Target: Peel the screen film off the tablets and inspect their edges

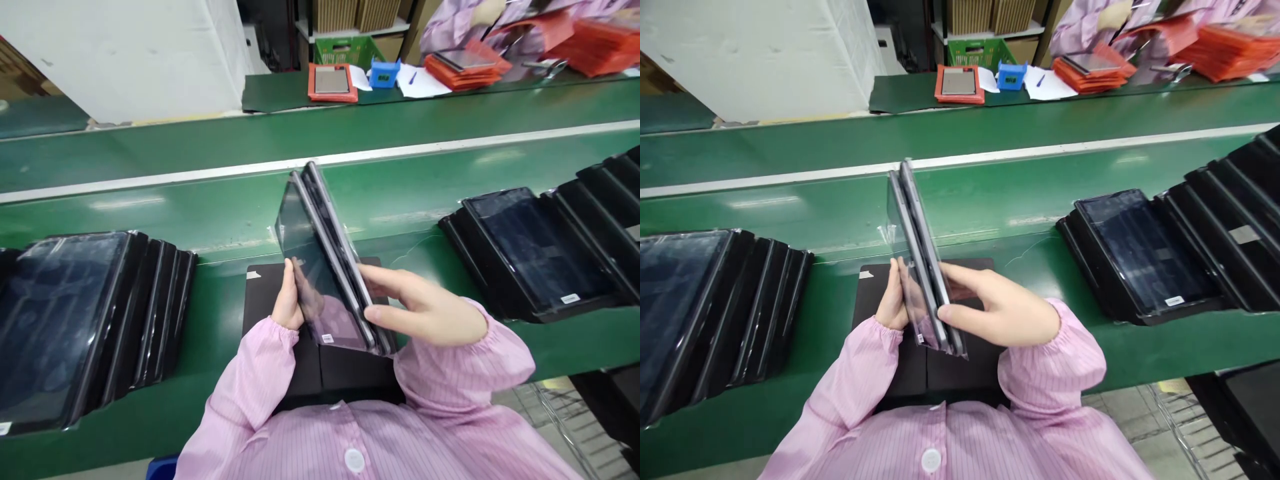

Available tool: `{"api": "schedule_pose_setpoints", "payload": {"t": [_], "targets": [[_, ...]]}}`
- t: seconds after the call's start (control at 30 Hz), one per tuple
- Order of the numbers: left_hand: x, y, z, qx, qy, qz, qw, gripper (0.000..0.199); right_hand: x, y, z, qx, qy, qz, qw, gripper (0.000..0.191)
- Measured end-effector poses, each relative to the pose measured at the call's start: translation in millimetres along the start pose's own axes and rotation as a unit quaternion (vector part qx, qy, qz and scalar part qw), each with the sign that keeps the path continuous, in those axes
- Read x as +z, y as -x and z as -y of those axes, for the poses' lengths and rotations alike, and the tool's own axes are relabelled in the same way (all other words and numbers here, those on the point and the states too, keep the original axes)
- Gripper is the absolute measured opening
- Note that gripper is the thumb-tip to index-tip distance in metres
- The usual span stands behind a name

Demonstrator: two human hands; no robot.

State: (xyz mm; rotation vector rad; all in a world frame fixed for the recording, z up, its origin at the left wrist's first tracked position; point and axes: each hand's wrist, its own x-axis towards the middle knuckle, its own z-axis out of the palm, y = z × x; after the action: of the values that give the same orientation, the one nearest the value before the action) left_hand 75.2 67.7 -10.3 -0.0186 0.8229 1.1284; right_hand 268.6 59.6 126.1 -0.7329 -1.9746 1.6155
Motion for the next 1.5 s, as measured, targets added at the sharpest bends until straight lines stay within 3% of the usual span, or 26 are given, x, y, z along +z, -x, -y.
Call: {"api": "schedule_pose_setpoints", "payload": {"t": [0.2, 0.37, 0.57, 0.77, 0.9, 1.03, 1.3, 1.5], "targets": [[0.5, 9, -21, 0.053, 0.023, 0.006, 0.998, 0.058, 9, 8, 15, -0.066, 0.054, 0.005, 0.996, 0.083], [7.1, 16, -22, 0.077, 0.059, 0.007, 0.995, 0.051, 8, 8, 18, -0.104, 0.073, 0.006, 0.992, 0.092], [12.9, 18, -19, 0.039, 0.117, -0.023, 0.992, 0.051, 7, 8, 19, -0.069, 0.081, -0.001, 0.994, 0.086], [14.0, 16, -18, 0.064, 0.115, -0.040, 0.991, 0.048, 13, 5, 17, -0.001, 0.013, -0.052, 0.999, 0.077], [15.7, 17, -21, 0.080, 0.119, -0.024, 0.989, 0.052, 17, 4, 18, -0.001, 0.048, -0.068, 0.997, 0.073], [17.9, 19, -24, 0.089, 0.133, -0.054, 0.986, 0.050, 21, 1, 18, 0.008, 0.069, -0.098, 0.993, 0.067], [22.9, 23, -25, 0.093, 0.121, -0.072, 0.986, 0.046, 17, 1, 13, -0.011, 0.035, -0.078, 0.996, 0.073], [17.8, 20, -24, 0.122, 0.129, -0.074, 0.981, 0.044, 19, -2, 13, 0.009, 0.048, -0.115, 0.992, 0.067]]}}
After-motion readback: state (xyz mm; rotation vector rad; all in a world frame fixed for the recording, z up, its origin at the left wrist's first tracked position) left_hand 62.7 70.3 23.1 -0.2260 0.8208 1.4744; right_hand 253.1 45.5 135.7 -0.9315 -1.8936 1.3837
